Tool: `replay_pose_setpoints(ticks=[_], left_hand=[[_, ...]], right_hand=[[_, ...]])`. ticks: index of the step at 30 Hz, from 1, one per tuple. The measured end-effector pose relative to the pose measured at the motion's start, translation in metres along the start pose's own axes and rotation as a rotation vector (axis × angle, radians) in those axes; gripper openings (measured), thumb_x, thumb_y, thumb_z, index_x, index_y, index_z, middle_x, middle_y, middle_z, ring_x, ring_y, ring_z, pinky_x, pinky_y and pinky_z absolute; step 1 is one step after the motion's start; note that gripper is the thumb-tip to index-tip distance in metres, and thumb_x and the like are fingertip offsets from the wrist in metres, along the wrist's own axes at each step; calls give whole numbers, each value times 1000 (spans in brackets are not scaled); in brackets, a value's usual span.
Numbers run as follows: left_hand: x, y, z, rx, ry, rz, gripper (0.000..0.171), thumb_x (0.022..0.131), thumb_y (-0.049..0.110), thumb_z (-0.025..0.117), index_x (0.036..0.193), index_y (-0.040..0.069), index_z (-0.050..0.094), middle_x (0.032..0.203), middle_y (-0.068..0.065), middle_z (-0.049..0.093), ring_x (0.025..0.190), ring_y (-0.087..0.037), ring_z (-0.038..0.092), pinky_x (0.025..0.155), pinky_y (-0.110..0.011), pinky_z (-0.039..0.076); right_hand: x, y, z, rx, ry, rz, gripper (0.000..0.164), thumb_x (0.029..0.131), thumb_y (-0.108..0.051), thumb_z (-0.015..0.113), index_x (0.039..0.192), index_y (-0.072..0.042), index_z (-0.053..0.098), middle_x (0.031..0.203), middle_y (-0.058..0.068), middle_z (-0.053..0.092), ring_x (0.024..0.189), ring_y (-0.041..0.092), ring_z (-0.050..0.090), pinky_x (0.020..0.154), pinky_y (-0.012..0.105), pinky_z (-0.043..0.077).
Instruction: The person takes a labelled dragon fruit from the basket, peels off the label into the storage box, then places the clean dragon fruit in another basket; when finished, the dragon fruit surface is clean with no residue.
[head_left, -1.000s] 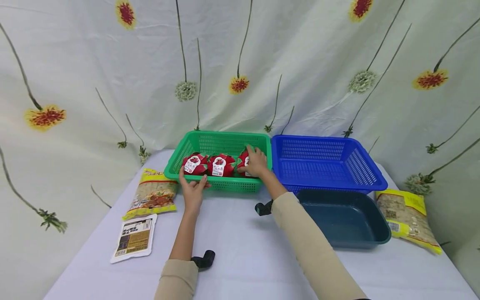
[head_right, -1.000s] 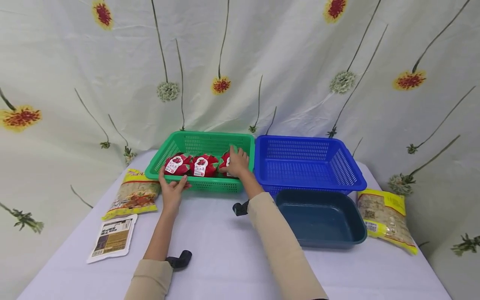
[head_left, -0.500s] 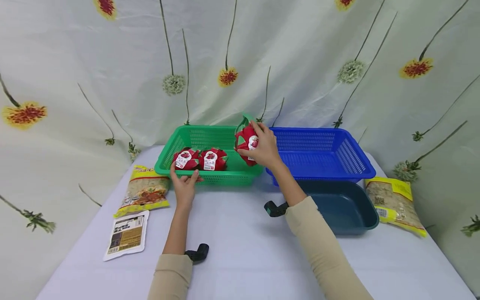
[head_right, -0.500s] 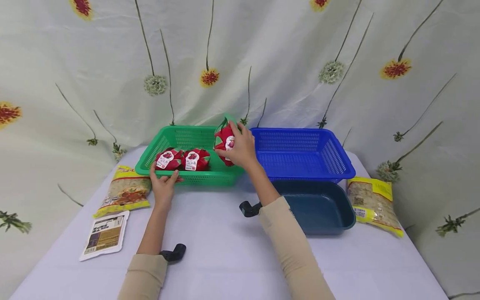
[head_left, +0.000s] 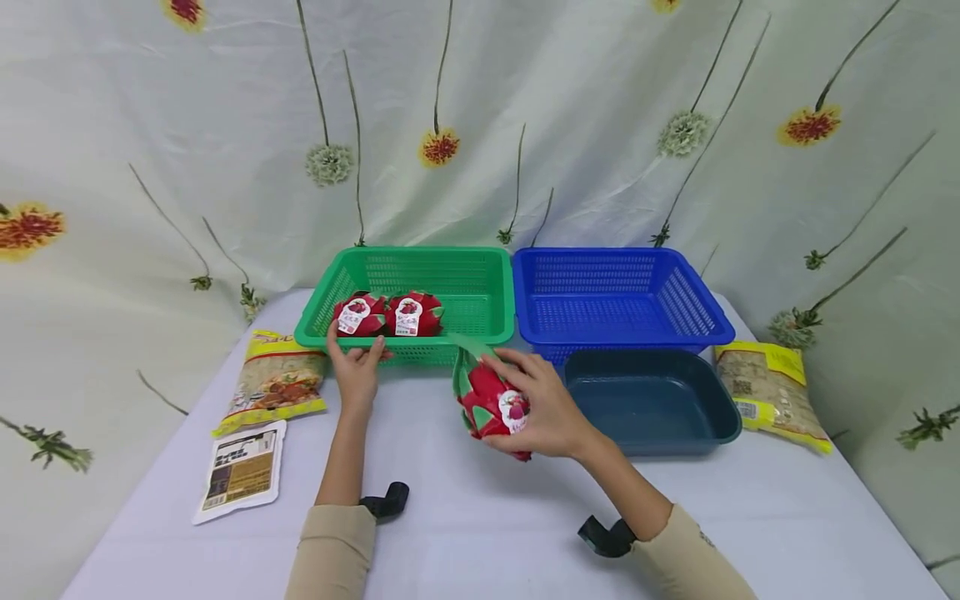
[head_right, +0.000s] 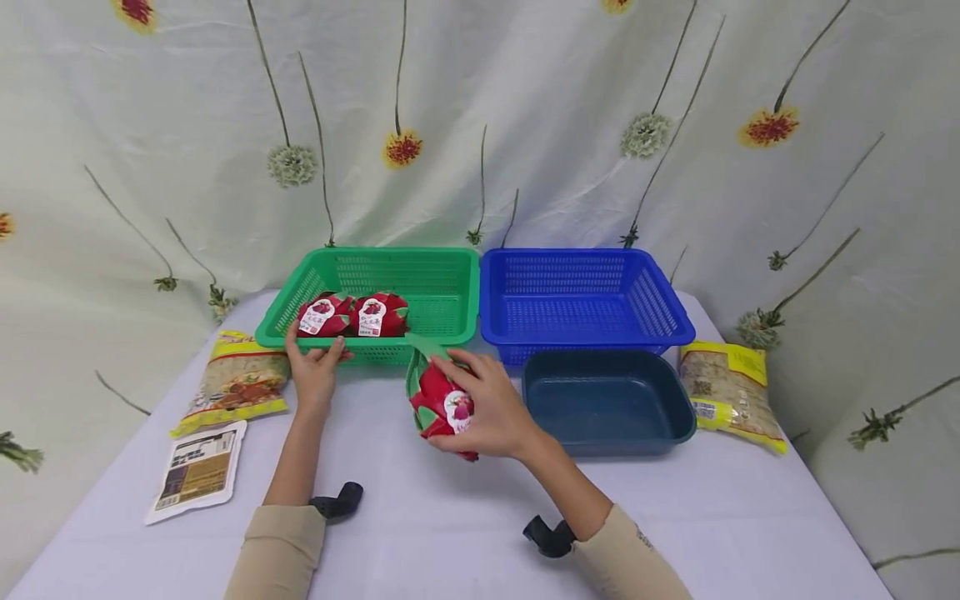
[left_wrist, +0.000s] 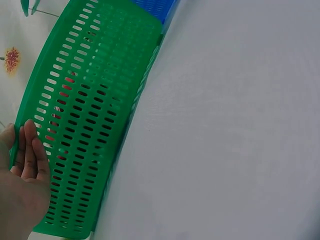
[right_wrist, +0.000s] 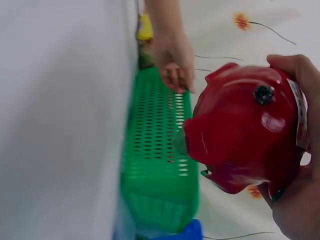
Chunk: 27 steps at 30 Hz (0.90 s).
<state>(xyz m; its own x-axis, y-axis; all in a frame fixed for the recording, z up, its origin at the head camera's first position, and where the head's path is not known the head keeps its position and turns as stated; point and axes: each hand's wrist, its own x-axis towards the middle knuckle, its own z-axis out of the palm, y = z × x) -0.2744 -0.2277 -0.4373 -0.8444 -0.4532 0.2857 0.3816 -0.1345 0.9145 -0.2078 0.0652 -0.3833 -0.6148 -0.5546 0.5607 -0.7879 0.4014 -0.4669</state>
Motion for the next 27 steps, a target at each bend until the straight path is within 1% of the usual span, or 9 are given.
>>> replay_pose_setpoints(ticks=[2,5,9,13,16,20,23,26,27], left_hand=[[-1,3,0,-1,-6,2,80,87,4,61,147,12,7,72,-9,57,58,-14,62,65,-22,53],[-3,9,2,-3,-13,13,80,88,2,59,146,10,6,71,-8,57,58,-14,62,65,-23,53],[-6,13,3,2,-11,14,79,88,2,59,146,9,7,71,-9,57,58,-14,62,66,-23,53],[-8,12,3,15,-22,9,79,88,3,60,147,10,7,75,-12,56,60,-15,62,67,-25,53],[-8,9,4,21,-33,9,80,88,4,59,147,11,6,77,-14,56,60,-16,62,68,-26,53],[-2,1,1,17,-27,8,81,88,7,61,147,14,7,76,-9,58,61,-15,62,67,-26,53],[2,-4,-1,22,-15,16,81,87,10,62,147,17,7,74,-5,59,61,-13,62,66,-24,53],[2,-5,-1,31,3,21,81,87,10,62,147,18,8,75,-8,58,60,-13,62,66,-23,53],[2,-6,-1,36,6,21,81,88,10,62,147,18,8,77,-9,58,60,-13,62,66,-23,53]], right_hand=[[-9,2,8,2,-58,9,90,60,-35,83,139,-16,43,137,5,40,120,21,36,82,39,47],[-16,7,18,-3,-127,39,89,61,-37,82,139,-19,43,137,3,40,121,20,36,84,39,46],[-18,13,30,5,-190,97,87,62,-40,81,139,-23,43,137,3,40,122,19,35,88,41,43],[-19,19,38,18,-237,138,85,62,-42,81,137,-24,45,136,4,41,122,19,35,90,41,42],[-20,23,39,53,-256,167,84,62,-43,81,136,-26,46,137,2,40,122,18,36,89,41,43],[-19,25,36,88,-290,195,84,64,-44,80,138,-30,43,141,-2,37,124,18,33,87,39,44],[-18,26,34,62,-311,184,88,65,-48,78,141,-31,37,143,-5,34,123,17,32,87,39,43],[-18,27,33,34,-327,181,95,64,-52,77,144,-31,30,144,-6,32,121,15,32,86,39,44],[-18,27,33,36,-331,187,98,64,-52,77,145,-30,28,145,-6,30,122,16,31,88,39,43]])
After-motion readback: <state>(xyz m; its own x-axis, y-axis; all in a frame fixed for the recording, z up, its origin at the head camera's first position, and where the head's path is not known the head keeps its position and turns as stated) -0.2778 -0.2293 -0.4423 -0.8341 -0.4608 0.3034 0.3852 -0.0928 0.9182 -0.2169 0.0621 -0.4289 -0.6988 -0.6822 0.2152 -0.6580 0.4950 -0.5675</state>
